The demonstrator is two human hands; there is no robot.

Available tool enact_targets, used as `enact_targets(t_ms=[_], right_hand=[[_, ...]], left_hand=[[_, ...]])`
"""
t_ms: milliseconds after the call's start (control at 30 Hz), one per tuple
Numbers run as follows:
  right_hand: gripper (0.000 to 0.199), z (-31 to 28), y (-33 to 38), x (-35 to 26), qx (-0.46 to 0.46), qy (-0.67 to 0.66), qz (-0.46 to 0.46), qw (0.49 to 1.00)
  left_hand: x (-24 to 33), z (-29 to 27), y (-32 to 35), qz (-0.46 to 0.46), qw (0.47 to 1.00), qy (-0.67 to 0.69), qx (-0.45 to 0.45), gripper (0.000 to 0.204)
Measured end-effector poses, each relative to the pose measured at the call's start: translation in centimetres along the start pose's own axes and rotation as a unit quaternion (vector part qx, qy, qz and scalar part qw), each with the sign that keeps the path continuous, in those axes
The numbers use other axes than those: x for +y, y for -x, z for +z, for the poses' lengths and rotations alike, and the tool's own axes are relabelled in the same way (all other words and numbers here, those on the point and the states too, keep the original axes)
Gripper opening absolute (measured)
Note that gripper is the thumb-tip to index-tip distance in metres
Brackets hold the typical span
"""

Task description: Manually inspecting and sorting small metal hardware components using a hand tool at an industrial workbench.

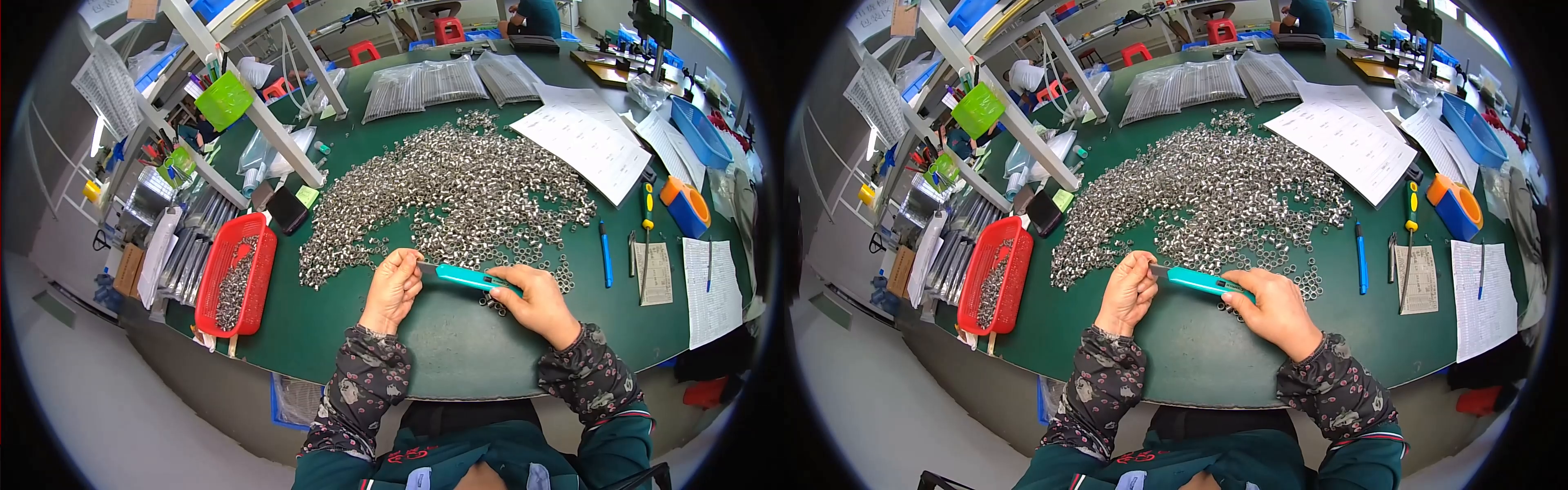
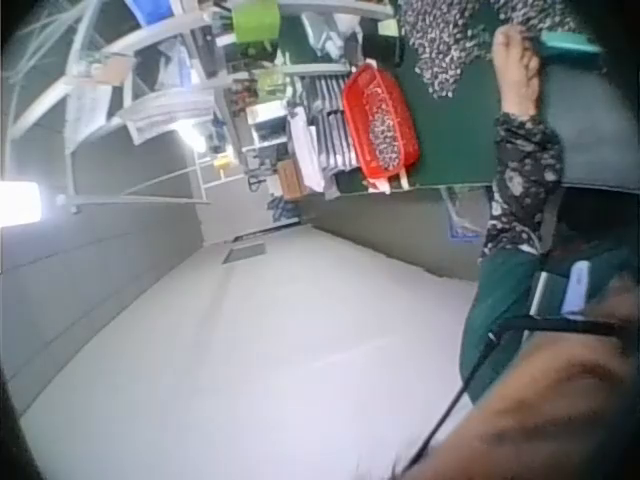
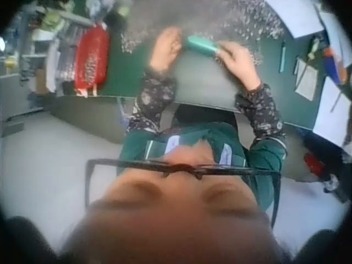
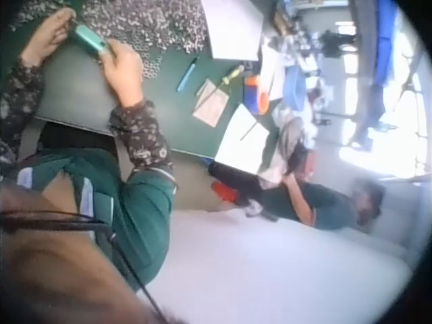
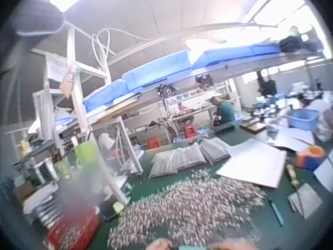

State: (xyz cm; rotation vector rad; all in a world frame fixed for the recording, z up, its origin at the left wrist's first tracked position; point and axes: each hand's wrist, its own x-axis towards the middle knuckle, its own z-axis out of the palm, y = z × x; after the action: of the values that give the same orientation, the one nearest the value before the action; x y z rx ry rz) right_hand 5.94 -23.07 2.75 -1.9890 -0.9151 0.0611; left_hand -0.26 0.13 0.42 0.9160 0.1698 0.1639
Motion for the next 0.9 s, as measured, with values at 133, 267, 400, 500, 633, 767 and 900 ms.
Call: enact_targets(t_ms=[133, 267, 400, 500, 633, 767, 900], right_hand=[[0.024, -0.01, 0.03, -0.08, 0.004, 0.016, -0.003, 1.000], [0.025, -0.09, 0.04, -0.24, 0.013, 0.033, -0.007, 0.999], [0.025, -0.12, 0.03, -0.45, 0.014, 0.043, -0.006, 0.999], [0.025, -0.19, 0.06, -0.60, 0.019, 0.049, -0.007, 0.999], [0.025, -0.12, 0.06, -0.62, 0.024, 0.057, -0.015, 0.998], [0.025, -0.18, 0.14, -0.79, 0.034, 0.067, -0.020, 0.997], [0.025, -0.19, 0.13, -0.84, 0.039, 0.075, -0.030, 0.996]], left_hand=[[0.05, 0.14, 0.09, 0.003, 1.000, -0.012, 0.006, 0.013], [-0.07, 0.09, 0.03, 0.002, 1.000, -0.015, 0.012, 0.013], [0.01, 0.14, 0.08, 0.006, 1.000, -0.019, 0.010, 0.014], [0.00, 0.20, 0.05, 0.008, 1.000, -0.024, 0.013, 0.014], [-0.05, 0.12, 0.01, 0.012, 0.999, -0.035, 0.018, 0.015], [-0.06, 0.11, 0.01, 0.015, 0.999, -0.046, 0.017, 0.016], [-0.02, 0.19, 0.02, 0.013, 0.999, -0.048, 0.021, 0.016]])
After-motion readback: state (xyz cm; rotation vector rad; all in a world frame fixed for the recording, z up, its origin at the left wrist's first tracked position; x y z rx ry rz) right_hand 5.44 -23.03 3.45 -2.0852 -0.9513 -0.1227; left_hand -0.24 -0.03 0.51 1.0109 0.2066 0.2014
